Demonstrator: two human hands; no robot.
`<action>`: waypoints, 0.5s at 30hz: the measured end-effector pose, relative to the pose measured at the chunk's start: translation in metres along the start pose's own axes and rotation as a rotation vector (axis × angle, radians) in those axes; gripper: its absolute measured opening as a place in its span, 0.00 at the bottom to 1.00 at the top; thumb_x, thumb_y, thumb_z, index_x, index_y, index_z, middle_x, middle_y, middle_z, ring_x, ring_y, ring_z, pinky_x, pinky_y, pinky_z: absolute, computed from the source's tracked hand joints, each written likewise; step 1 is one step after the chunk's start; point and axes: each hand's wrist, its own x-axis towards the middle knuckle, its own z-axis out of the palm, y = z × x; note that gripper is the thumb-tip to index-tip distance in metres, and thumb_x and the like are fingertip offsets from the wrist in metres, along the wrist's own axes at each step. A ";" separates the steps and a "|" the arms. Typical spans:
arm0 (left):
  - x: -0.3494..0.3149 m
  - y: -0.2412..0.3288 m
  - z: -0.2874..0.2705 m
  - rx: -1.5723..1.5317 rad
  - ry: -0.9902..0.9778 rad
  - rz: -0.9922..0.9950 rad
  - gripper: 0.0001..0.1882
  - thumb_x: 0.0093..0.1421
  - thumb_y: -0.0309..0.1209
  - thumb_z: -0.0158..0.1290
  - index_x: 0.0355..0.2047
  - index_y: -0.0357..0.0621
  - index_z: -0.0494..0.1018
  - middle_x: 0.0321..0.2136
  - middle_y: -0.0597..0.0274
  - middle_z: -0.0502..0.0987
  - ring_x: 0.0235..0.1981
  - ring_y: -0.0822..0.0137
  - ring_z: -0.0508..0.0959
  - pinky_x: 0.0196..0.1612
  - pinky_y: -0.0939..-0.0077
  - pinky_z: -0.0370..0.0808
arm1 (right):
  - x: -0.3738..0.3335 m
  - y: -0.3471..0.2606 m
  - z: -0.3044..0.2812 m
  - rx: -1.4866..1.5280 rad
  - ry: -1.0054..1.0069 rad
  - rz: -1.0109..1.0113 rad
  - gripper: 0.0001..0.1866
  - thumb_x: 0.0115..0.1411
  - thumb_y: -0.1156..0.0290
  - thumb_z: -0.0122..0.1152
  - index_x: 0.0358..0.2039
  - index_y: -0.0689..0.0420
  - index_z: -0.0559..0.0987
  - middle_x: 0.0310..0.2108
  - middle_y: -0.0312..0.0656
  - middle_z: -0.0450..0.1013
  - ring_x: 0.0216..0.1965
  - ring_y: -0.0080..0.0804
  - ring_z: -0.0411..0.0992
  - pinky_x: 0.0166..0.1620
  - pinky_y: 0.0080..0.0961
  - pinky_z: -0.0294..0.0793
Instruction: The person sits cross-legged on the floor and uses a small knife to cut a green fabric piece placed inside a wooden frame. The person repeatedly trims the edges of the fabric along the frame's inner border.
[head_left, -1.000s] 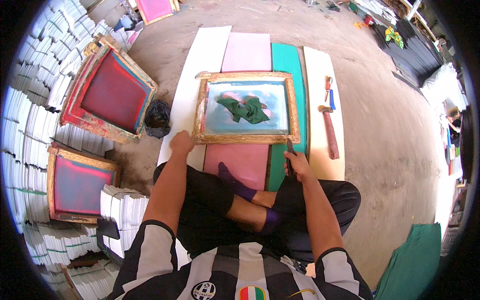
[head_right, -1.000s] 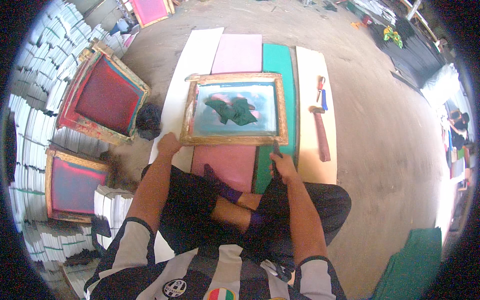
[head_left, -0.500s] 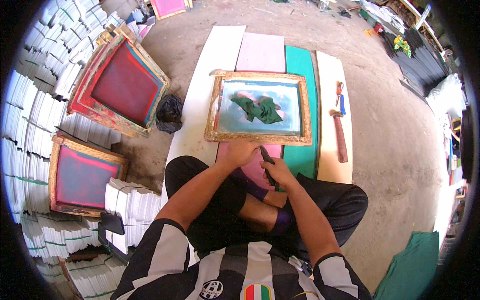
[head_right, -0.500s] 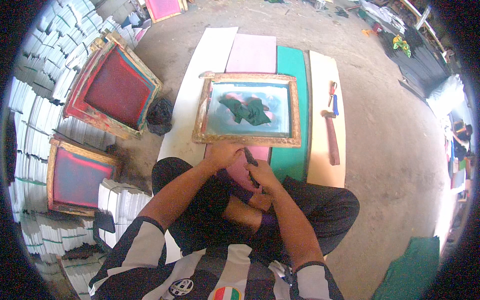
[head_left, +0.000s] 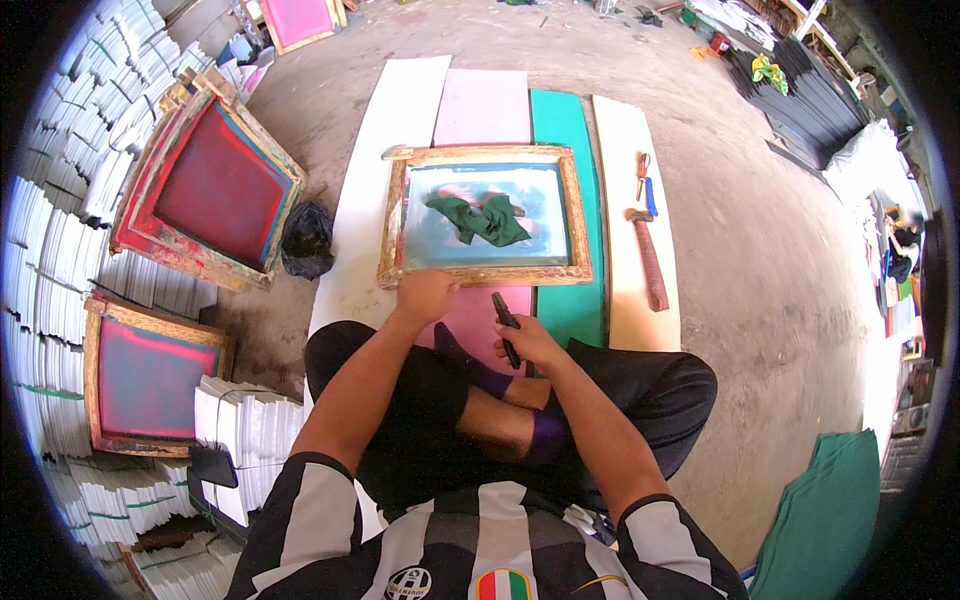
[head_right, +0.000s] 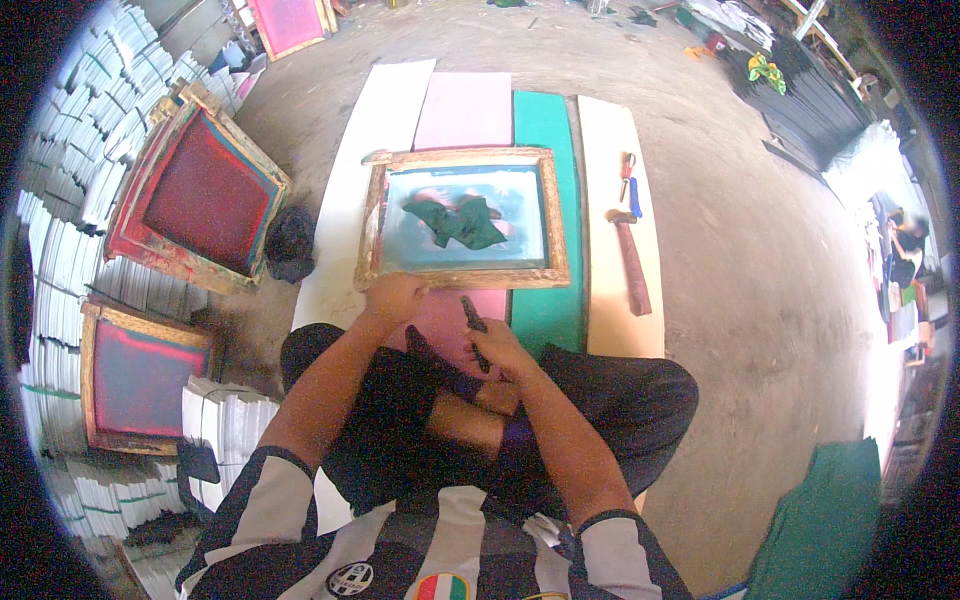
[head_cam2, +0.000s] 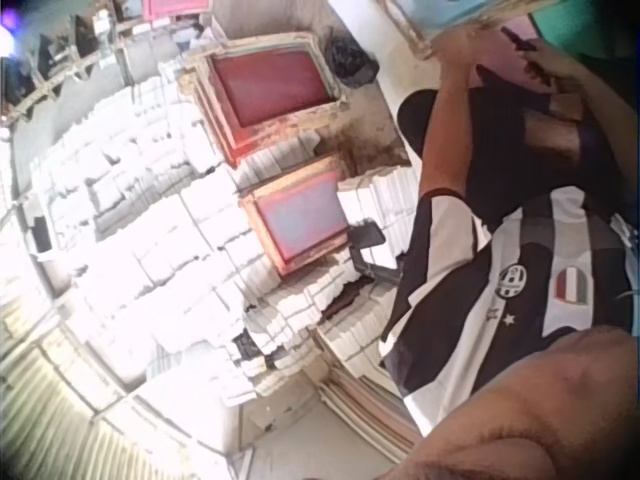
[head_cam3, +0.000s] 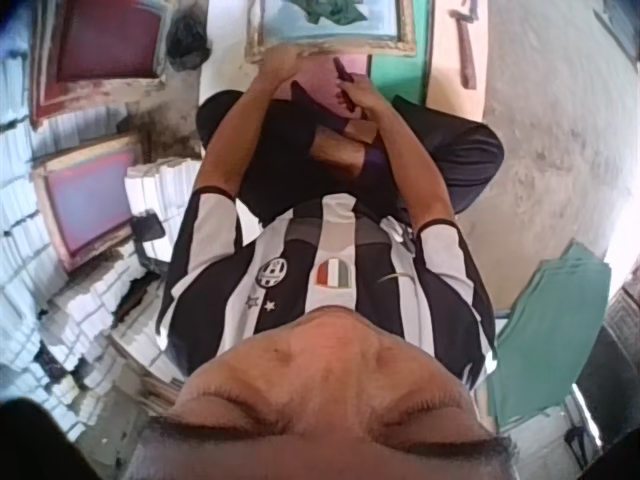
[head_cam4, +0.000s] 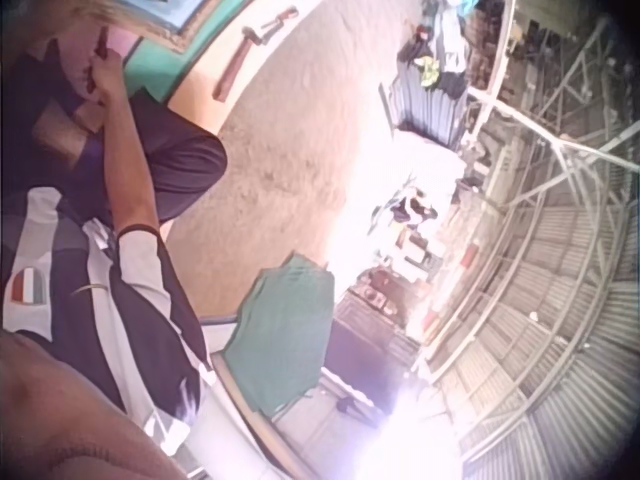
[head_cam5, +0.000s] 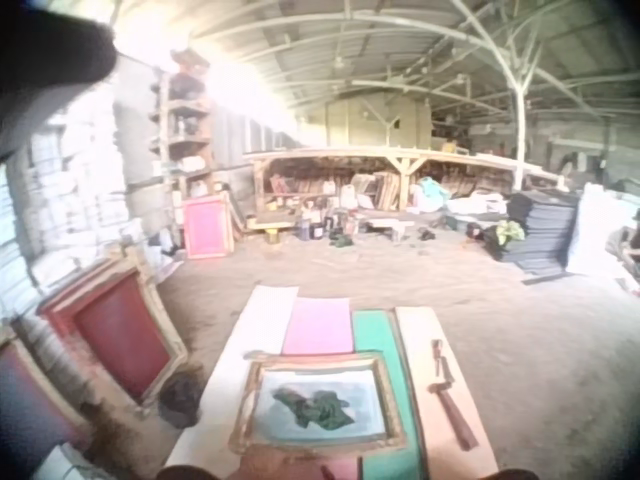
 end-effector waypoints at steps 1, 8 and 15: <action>0.001 -0.004 -0.003 0.010 -0.009 -0.053 0.11 0.59 0.34 0.52 0.35 0.46 0.83 0.34 0.47 0.82 0.37 0.45 0.82 0.41 0.49 0.77 | 0.000 0.003 -0.004 0.021 0.020 0.010 0.14 0.68 0.62 0.58 0.43 0.61 0.72 0.27 0.41 0.75 0.26 0.28 0.74 0.29 0.27 0.76; 0.004 -0.066 -0.015 0.190 -0.129 -0.480 0.13 0.58 0.33 0.54 0.40 0.44 0.83 0.40 0.49 0.83 0.44 0.51 0.84 0.46 0.58 0.80 | 0.011 0.019 -0.059 -0.283 0.355 0.032 0.15 0.65 0.63 0.59 0.39 0.64 0.74 0.26 0.42 0.74 0.24 0.32 0.75 0.28 0.32 0.75; -0.005 -0.089 -0.040 0.316 -0.291 -0.674 0.14 0.57 0.31 0.58 0.44 0.47 0.83 0.47 0.55 0.82 0.49 0.56 0.82 0.47 0.65 0.80 | 0.028 0.046 -0.132 -0.481 0.632 0.073 0.24 0.59 0.55 0.62 0.41 0.67 0.79 0.42 0.65 0.77 0.48 0.63 0.75 0.52 0.51 0.73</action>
